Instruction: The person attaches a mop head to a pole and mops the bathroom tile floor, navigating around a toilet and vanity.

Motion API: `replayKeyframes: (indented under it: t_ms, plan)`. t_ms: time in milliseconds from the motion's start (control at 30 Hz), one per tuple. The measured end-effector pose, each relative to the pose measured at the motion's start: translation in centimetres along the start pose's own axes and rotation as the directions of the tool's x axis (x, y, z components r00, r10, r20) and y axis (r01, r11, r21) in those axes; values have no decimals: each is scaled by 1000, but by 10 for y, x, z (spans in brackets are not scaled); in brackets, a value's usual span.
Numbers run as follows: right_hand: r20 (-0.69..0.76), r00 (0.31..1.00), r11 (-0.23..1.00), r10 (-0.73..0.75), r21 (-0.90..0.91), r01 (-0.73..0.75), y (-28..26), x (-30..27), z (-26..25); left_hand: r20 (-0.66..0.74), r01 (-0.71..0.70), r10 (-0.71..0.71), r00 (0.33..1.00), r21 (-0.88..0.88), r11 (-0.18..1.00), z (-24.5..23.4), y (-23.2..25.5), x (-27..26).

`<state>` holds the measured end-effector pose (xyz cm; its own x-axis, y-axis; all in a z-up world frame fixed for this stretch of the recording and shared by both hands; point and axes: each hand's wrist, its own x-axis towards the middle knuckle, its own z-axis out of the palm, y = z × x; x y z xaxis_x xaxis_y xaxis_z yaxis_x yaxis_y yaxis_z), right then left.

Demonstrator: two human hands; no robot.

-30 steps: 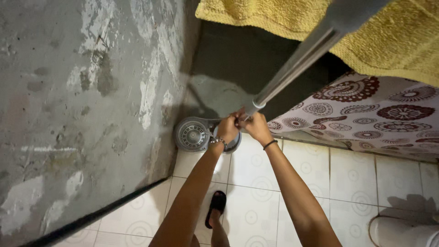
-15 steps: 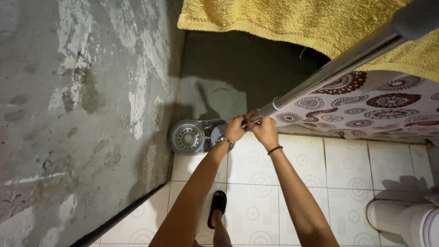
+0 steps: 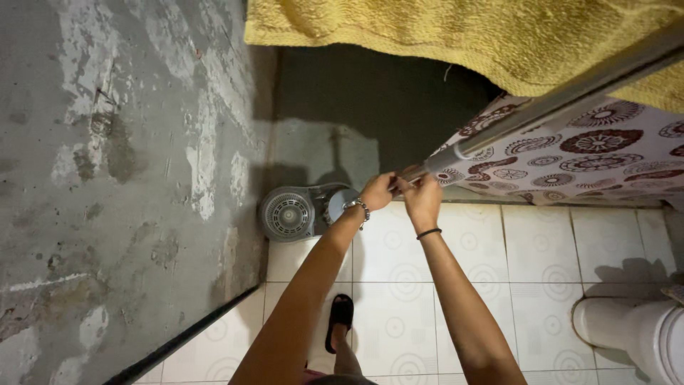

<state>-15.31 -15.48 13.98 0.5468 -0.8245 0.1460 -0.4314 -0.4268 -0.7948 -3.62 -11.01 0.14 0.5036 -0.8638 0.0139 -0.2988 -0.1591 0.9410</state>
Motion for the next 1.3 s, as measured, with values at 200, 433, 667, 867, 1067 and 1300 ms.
replayKeyframes:
  t_ms: [200, 433, 667, 867, 1067, 1300]
  plan:
    - [243, 970, 975, -22, 219, -33, 16, -1, 39, -195, 20, 26, 980, 232, 972, -9, -61, -16]
    - [305, 939, 986, -161, 100, 136, 34, -22, 90, -187, 93, -63, 980, 158, 983, -38, -95, -57]
    - [311, 929, 979, -201, 44, 198, 26, -20, 101, -375, 2, -23, 927, -56, 998, -37, -79, -75]
    - [306, 932, 980, -196, 77, 181, 7, -17, 74, -400, -14, 78, 913, 160, 987, -44, -37, -73]
    - [323, 919, 974, -225, 73, 213, -39, -10, 29, -442, 109, -27, 896, 161, 981, -52, 17, -75]
    - [240, 874, 895, -423, 264, 360, -96, -43, -3, -452, 79, -53, 890, 38, 996, -81, 50, -99]
